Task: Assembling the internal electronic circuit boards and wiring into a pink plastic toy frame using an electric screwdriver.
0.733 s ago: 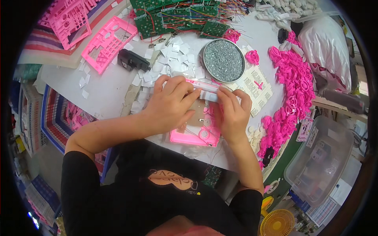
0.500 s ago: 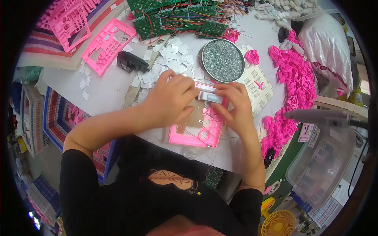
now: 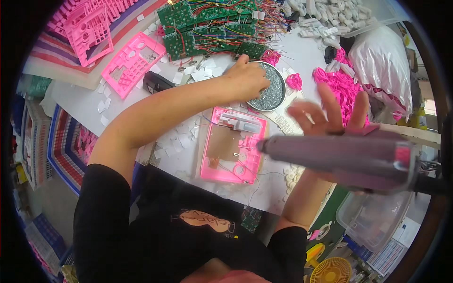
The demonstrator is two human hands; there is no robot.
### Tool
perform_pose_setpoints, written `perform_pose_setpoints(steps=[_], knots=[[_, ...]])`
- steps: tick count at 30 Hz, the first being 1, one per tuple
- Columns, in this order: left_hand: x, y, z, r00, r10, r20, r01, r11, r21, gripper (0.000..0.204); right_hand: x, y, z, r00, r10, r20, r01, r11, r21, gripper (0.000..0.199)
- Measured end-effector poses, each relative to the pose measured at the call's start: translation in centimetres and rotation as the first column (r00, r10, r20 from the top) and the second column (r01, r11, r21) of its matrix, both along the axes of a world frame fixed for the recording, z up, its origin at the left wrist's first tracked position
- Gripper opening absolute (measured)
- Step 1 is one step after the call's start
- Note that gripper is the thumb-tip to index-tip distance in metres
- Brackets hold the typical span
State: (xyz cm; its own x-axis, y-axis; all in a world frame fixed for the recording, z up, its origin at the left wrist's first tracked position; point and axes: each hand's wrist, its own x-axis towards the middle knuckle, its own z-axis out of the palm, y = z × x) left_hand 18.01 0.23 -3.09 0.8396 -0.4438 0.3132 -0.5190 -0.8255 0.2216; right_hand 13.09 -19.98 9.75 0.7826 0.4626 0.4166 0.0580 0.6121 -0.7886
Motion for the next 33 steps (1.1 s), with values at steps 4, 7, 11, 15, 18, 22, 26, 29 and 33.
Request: perform_pose_setpoints(steps=[4, 7, 11, 15, 18, 22, 26, 29, 33], knots=[[0.5, -0.4, 0.5, 0.998, -0.034, 0.048, 0.032, 0.998, 0.046, 0.010, 1.4, 1.5, 1.7, 0.958, 0.236, 0.161, -0.205, 0.960, -0.188, 0.064], [0.7, -0.5, 0.2, 0.996, -0.021, 0.086, 0.016, 0.998, 0.064, 0.009, -0.4, 2.4, 1.5, 0.987, -0.143, 0.078, 0.162, 0.927, -0.338, 0.054], [-0.6, -0.2, 2.4, 0.979, -0.060, -0.196, 0.036, 0.991, -0.128, 0.010, -1.1, 1.2, 0.2, 0.912, -0.409, -0.010, 0.390, 0.876, -0.285, 0.049], [-8.7, 0.5, 5.5, 0.954, -0.266, -0.141, 0.191, 0.896, -0.400, 0.007, -3.9, -0.3, -0.1, 0.931, -0.342, -0.127, 0.345, 0.938, 0.005, 0.037], [-13.5, 0.6, 5.8, 0.949, -0.304, -0.081, 0.209, 0.802, -0.559, 0.007, -6.0, 0.8, 0.8, 0.984, -0.169, 0.058, 0.163, 0.982, 0.090, 0.034], [-15.9, 0.8, 5.1, 0.930, -0.328, -0.163, 0.116, 0.685, -0.719, 0.009, -7.2, 1.4, 0.7, 0.993, -0.055, 0.103, 0.049, 0.997, 0.055, 0.034], [-16.6, 0.6, 5.1, 0.924, -0.328, -0.197, 0.054, 0.622, -0.781, 0.009, -7.4, 1.7, 0.7, 0.998, -0.025, 0.049, 0.021, 0.997, 0.072, 0.032], [-16.5, 0.6, 4.6, 0.926, -0.341, -0.160, 0.064, 0.560, -0.826, 0.010, -7.3, 1.9, 0.7, 0.999, -0.018, 0.035, 0.017, 0.999, 0.044, 0.033], [-16.2, 0.3, 4.5, 0.972, -0.227, -0.062, 0.106, 0.657, -0.747, 0.014, -7.3, 2.0, 0.4, 0.997, -0.077, 0.012, 0.076, 0.997, 0.030, 0.034]])
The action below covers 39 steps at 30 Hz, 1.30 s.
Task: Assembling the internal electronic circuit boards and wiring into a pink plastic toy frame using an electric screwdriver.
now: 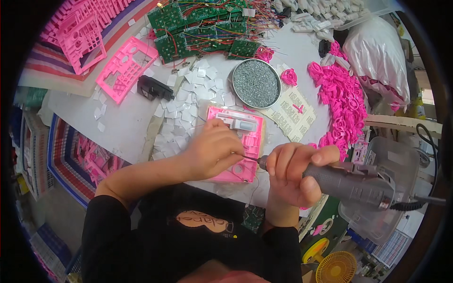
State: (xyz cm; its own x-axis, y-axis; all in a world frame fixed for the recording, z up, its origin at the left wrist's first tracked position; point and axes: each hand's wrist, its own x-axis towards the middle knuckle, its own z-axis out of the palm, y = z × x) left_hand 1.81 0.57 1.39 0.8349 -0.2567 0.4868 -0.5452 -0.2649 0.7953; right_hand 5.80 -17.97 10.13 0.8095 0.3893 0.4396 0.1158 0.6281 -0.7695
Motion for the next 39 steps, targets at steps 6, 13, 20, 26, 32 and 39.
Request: perform_pose_setpoints(steps=[6, 13, 20, 26, 32, 39], knots=[[2.5, -0.1, 0.7, 0.912, 0.322, 0.255, -0.405, 0.809, 0.426, 0.022, 4.4, 1.4, -2.6, 0.944, -0.265, 0.196, 0.290, 0.950, -0.115, 0.029], [3.0, 0.2, -1.2, 0.950, 0.230, 0.210, -0.306, 0.816, 0.490, 0.021, 6.2, 2.2, -6.4, 0.959, -0.280, 0.051, 0.282, 0.914, -0.291, 0.019], [3.7, 0.2, -1.1, 0.978, 0.190, 0.091, -0.210, 0.847, 0.489, 0.031, 7.3, 1.0, -8.8, 0.898, -0.183, 0.401, 0.366, 0.817, -0.446, 0.023], [5.0, 0.5, -0.5, 1.000, 0.004, 0.029, -0.018, 0.866, 0.500, 0.046, 8.3, -1.0, -5.2, 0.999, -0.049, -0.008, 0.044, 0.945, -0.325, 0.054], [-3.6, 12.8, 9.9, 0.971, 0.218, -0.099, -0.161, 0.901, 0.402, 0.036, 6.5, -16.6, -4.1, 0.880, -0.075, 0.469, 0.412, -0.373, -0.832, 0.052], [-15.8, 21.5, 13.4, 0.716, 0.618, -0.324, -0.153, 0.592, 0.791, 0.043, 5.4, -18.5, -8.5, 0.780, 0.042, 0.625, 0.573, -0.448, -0.686, 0.040]])
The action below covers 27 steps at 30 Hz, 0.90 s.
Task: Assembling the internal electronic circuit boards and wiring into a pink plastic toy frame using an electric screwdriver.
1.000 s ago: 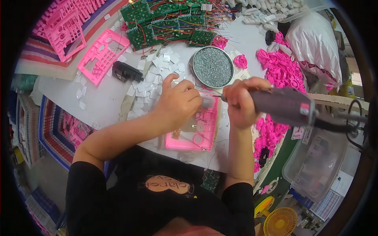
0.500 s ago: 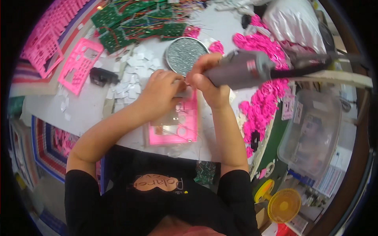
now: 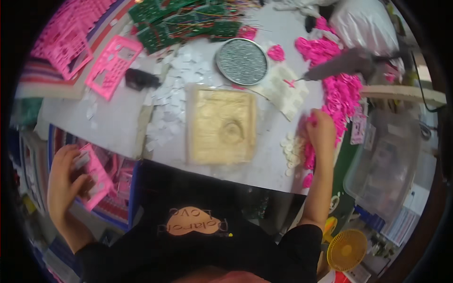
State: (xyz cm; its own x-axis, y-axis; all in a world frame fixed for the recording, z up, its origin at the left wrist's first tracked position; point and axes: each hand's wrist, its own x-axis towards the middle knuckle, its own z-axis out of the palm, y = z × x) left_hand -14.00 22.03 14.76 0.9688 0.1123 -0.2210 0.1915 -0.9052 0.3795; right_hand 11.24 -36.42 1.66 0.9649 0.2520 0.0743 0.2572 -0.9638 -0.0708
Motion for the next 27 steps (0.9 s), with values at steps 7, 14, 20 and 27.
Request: perform_pose_setpoints(steps=[7, 14, 20, 27], knots=[[7.6, -13.7, -9.2, 0.822, -0.417, 0.388, 0.540, 0.787, -0.299, 0.033, -6.7, 13.2, 3.3, 0.908, 0.310, -0.283, 0.030, 0.624, 0.781, 0.024], [12.4, -21.0, -15.2, 0.588, -0.622, 0.518, 0.768, 0.631, -0.114, 0.051, -7.5, 16.0, -1.6, 0.913, 0.344, 0.222, -0.409, 0.786, 0.463, 0.016], [12.4, -20.9, -15.4, 0.554, -0.705, 0.444, 0.795, 0.606, -0.029, 0.060, -6.9, 15.9, -1.2, 0.921, 0.381, 0.087, -0.380, 0.822, 0.424, 0.017], [12.0, -19.6, -15.8, 0.582, -0.711, 0.394, 0.795, 0.599, -0.094, 0.073, -6.5, 17.2, -0.9, 0.897, 0.440, 0.036, -0.430, 0.851, 0.301, 0.018]])
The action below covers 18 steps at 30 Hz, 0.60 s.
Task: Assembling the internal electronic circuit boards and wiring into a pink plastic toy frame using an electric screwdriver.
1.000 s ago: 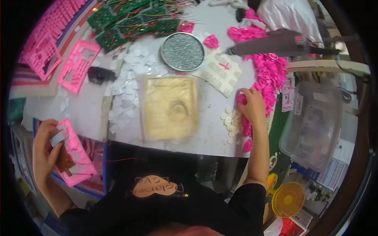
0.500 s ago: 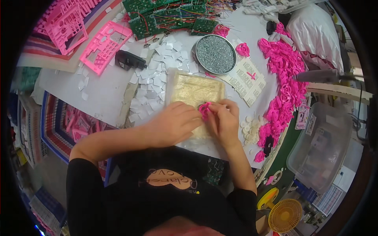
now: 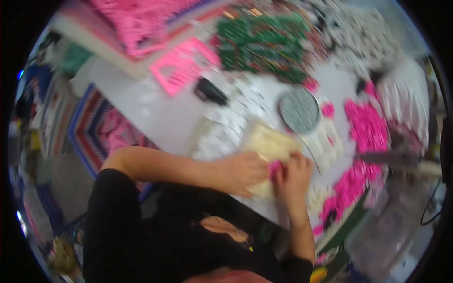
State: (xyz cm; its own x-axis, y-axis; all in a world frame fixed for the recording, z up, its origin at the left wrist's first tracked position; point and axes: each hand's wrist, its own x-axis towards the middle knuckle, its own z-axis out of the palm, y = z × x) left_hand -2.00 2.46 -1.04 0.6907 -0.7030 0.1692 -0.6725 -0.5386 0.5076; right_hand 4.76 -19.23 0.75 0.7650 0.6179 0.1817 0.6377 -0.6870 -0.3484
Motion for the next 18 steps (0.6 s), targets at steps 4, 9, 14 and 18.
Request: perform_pose_setpoints(steps=[4, 9, 14, 18], knots=[[3.7, 4.0, 1.9, 0.968, -0.155, -0.196, 0.076, 0.930, -0.358, 0.060, -0.8, -2.1, -1.9, 0.997, -0.067, -0.032, 0.071, 0.984, 0.165, 0.017], [10.5, 24.7, 9.4, 0.037, 0.952, 0.304, -0.800, 0.211, -0.562, 0.069, -1.5, -0.5, -1.7, 0.996, -0.053, -0.075, 0.065, 0.983, 0.172, 0.016], [13.4, 29.4, 7.2, -0.419, 0.888, 0.188, -0.905, -0.426, 0.001, 0.124, -1.2, -0.9, -1.6, 0.995, -0.055, -0.078, 0.070, 0.977, 0.202, 0.016], [14.7, 29.2, 3.7, -0.447, 0.865, 0.227, -0.876, -0.475, 0.084, 0.104, -0.5, -1.5, -2.6, 0.998, -0.069, -0.002, 0.067, 0.971, 0.231, 0.018]])
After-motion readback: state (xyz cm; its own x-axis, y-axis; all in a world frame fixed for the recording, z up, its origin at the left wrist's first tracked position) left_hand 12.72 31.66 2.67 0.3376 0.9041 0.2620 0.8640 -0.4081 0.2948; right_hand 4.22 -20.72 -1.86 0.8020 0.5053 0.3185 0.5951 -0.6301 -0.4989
